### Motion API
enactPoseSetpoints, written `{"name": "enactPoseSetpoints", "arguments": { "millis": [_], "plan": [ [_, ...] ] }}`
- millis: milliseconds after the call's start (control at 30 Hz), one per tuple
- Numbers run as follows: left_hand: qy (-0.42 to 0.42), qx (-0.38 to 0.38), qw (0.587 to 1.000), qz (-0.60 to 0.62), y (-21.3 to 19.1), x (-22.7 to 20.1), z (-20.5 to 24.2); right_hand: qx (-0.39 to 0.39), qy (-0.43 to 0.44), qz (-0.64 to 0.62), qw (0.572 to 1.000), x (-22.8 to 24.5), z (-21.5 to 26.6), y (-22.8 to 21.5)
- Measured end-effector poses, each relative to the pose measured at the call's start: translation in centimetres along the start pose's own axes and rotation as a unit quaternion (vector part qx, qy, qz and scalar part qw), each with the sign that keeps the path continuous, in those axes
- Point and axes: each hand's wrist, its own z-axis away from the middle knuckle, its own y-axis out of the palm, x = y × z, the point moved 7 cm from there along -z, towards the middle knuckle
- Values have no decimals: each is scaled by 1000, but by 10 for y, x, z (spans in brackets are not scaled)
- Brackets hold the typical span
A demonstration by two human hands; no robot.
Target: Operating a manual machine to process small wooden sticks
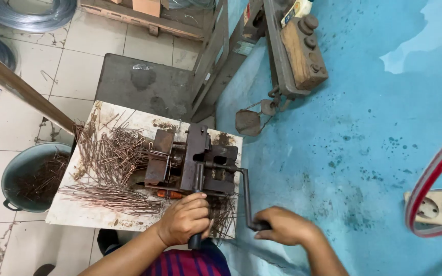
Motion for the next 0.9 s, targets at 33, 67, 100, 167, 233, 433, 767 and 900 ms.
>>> {"name": "enactPoseSetpoints", "arguments": {
  "millis": [33,67,100,167,233,433,767,900],
  "plan": [
    [-1,5,1000,-2,-1,-1,1,-53,-15,-33,998,7,30,-23],
    [-3,5,1000,-2,-1,1,-1,-51,-15,-32,998,13,39,-52],
    [-4,-1,1000,1,-2,1,-1,-162,28,-48,985,11,53,-93],
    [-4,-7,1000,4,-1,1,-2,-271,72,-64,958,-11,42,-142],
    [-2,-7,1000,14,-1,2,0,-508,-7,92,856,-28,10,-188],
    [6,0,1000,3,0,1,-1,-212,176,-46,960,-96,-193,-74],
    [-9,-13,1000,15,-4,1,-6,-29,38,-37,998,11,33,-22],
    [1,21,1000,19,9,2,4,-319,20,-69,945,-2,55,-128]
  ]
}}
